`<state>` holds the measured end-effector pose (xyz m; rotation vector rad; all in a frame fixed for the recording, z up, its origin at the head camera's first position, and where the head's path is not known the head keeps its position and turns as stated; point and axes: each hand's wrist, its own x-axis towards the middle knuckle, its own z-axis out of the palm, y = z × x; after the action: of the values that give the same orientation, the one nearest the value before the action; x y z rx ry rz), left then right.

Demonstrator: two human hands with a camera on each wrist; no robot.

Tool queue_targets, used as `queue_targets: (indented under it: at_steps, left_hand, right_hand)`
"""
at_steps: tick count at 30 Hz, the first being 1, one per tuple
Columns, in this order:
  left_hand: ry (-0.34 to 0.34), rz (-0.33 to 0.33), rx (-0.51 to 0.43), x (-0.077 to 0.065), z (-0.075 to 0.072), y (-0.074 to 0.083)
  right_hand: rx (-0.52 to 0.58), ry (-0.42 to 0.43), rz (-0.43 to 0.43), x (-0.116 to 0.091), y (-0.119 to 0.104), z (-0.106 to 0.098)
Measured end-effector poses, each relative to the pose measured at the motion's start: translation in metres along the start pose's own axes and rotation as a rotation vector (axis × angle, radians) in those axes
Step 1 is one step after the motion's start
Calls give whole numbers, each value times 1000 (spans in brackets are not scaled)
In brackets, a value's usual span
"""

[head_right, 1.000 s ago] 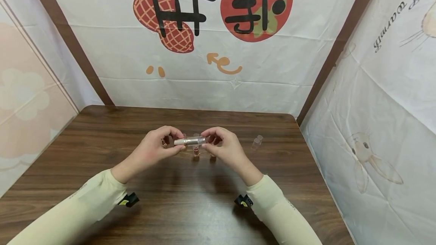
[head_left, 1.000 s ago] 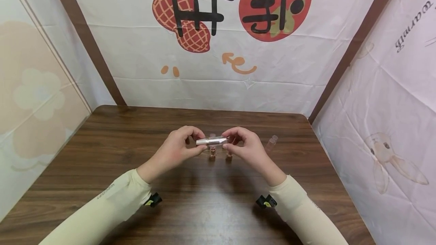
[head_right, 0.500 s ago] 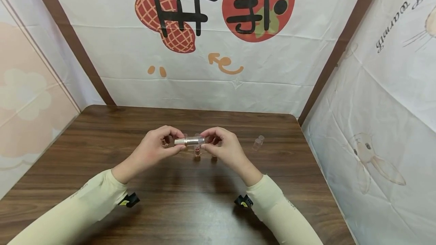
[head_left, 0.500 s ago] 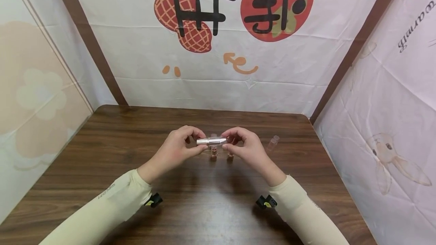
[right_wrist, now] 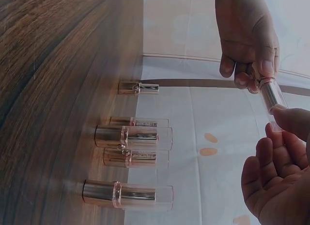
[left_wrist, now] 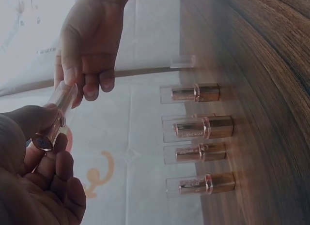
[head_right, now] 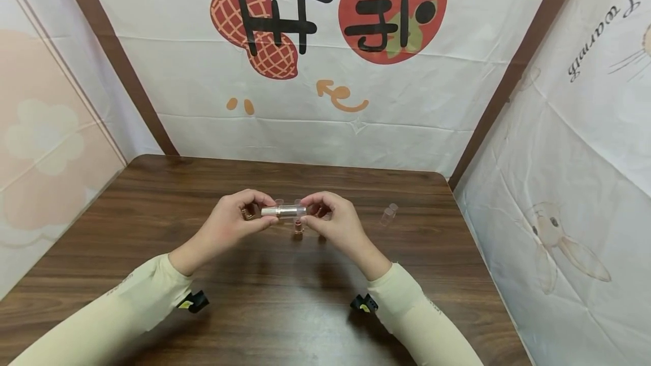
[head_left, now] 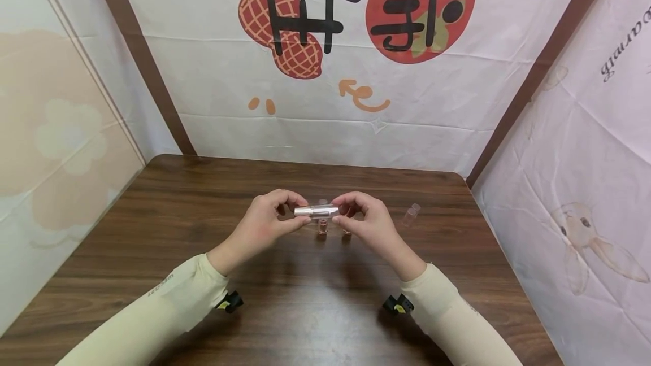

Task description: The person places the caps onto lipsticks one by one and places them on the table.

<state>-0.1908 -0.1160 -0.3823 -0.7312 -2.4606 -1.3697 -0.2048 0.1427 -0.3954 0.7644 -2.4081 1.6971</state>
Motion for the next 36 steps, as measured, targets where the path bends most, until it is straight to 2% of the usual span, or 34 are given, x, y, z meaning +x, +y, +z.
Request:
queue_targets:
  at_steps: [8,14,23,31,36]
  left_hand:
    - [40,-10,-10,-1,-1,2]
    - [50,-37,-60,-1,0,2]
    - [85,-92,-128,-2,0,7]
    - [113,-86,-143,-1,0,8]
    - [112,-96,-145,0,0,11]
  right_hand:
    - [19,6,6,2,-5,0]
    - [39,-9,25,3,-7,-4]
    - [-14,-45,-11,11,-17,-12]
    - [-27,-51,-8,18,-24,-13]
    - [14,-55,15,18,-23,-13]
